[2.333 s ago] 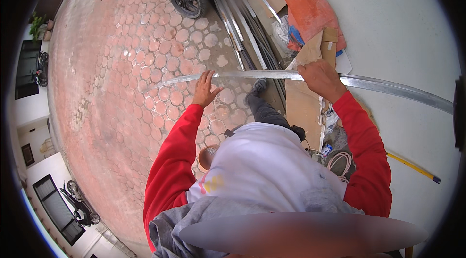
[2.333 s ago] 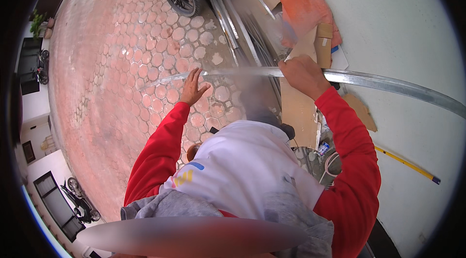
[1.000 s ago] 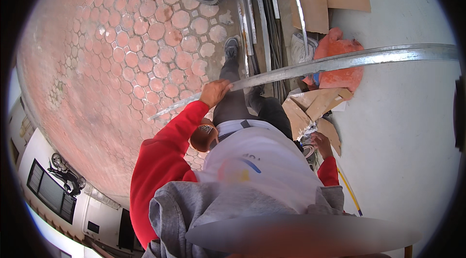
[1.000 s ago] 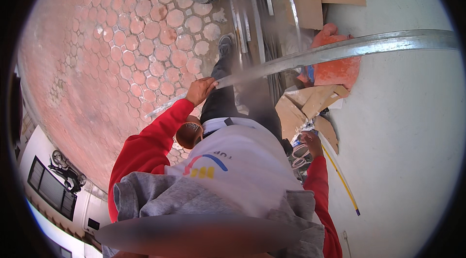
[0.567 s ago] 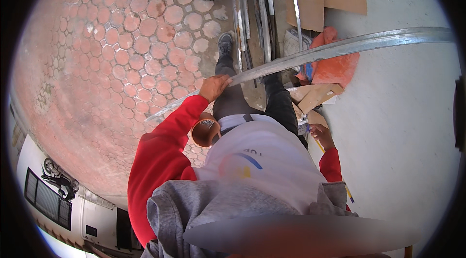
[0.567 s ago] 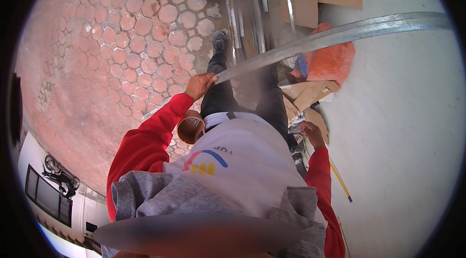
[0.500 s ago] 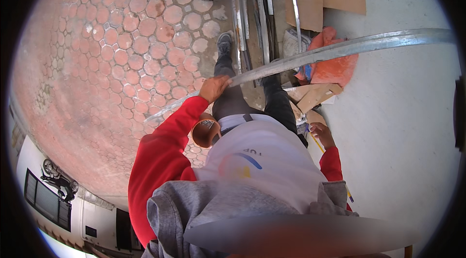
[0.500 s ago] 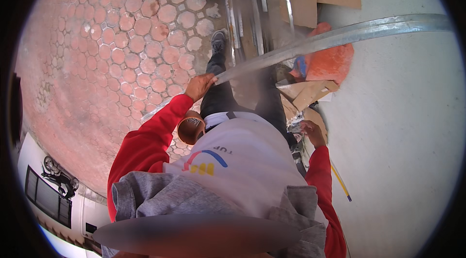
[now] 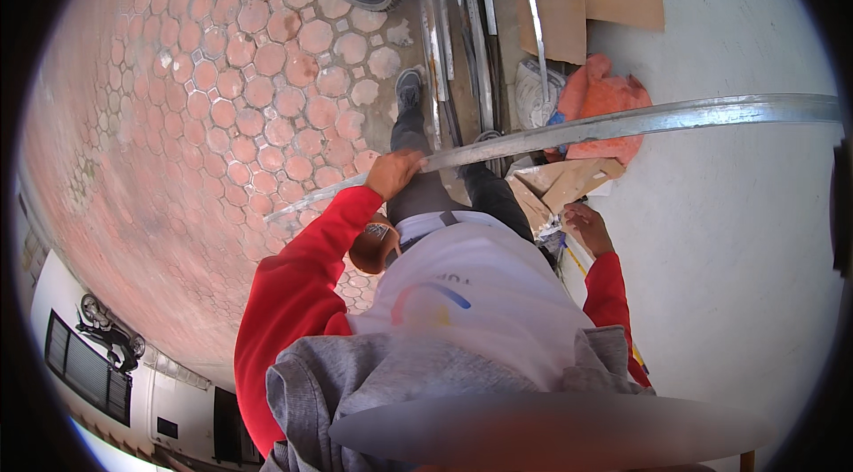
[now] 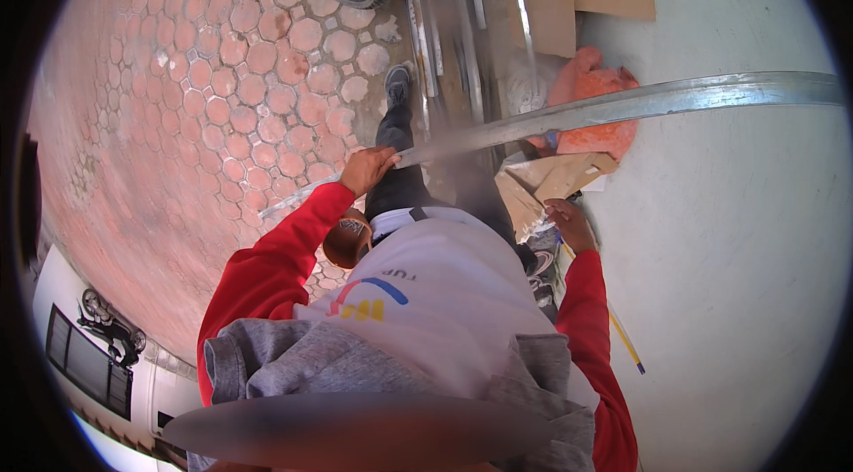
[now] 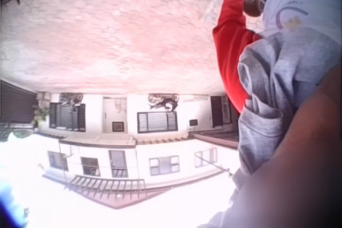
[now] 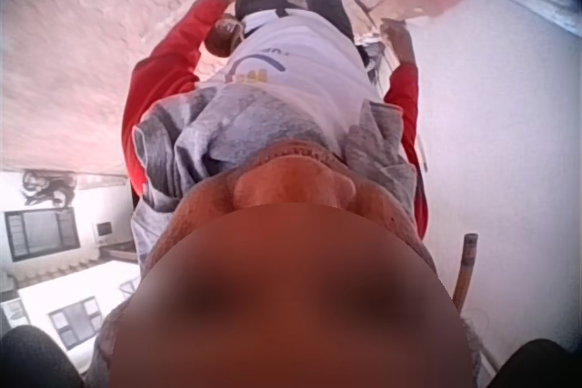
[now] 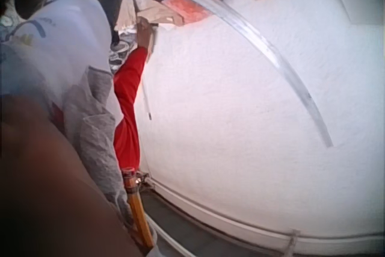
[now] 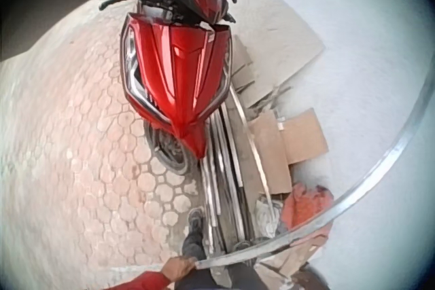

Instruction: The person walks from a garage area to a pile of metal rods, selects two long rods, and carries them into a building. They walk up a staircase and place the rods on a scaffolding platform inside a room under renovation.

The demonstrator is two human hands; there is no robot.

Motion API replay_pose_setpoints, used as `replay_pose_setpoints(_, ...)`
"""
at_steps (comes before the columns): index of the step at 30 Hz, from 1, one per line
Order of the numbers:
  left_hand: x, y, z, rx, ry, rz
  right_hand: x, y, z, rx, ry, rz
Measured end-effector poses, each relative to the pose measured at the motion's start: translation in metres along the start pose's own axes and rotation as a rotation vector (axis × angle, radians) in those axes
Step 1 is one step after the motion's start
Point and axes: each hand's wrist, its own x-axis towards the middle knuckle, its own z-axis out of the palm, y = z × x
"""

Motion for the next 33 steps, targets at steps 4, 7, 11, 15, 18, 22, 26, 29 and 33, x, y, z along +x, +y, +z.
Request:
replay_pose_setpoints(4, 0.007, 0.016, -0.006, 0.016, -0.051, 0.025, -0.003, -0.008, 0.011, 0.097, 0.077, -0.100)
replay_pose_setpoints(7, 0.010, 0.027, -0.008, 0.000, 0.027, 0.047, -0.005, -0.005, 0.022, 0.016, 0.153, -0.193)
replay_pose_setpoints(11, 0.008, 0.033, -0.011, 0.049, -0.005, -0.027, 0.004, 0.009, 0.027, -0.101, 0.160, -0.259)
replay_pose_setpoints(15, -0.001, 0.031, -0.009, 0.066, 0.034, -0.086, 0.027, 0.048, 0.030, -0.160, 0.191, -0.322)
replay_pose_setpoints(18, -0.008, 0.023, -0.001, 0.085, 0.025, -0.097, 0.059, 0.091, 0.030, -0.118, 0.166, -0.367)
replay_pose_setpoints(22, -0.010, 0.004, 0.014, 0.089, 0.060, -0.147, 0.126, 0.156, 0.033, -0.064, 0.151, -0.416)
replay_pose_setpoints(26, -0.005, -0.019, 0.015, 0.269, 0.152, -0.194, 0.231, 0.193, 0.019, -0.138, 0.096, -0.514)
replay_pose_setpoints(29, -0.002, -0.029, 0.008, 0.300, 0.193, -0.247, 0.324, 0.200, 0.009, -0.189, 0.069, -0.325)
replay_pose_setpoints(33, -0.001, -0.027, -0.004, 0.314, 0.292, -0.308, 0.437, 0.192, -0.007, -0.149, 0.427, -0.397)
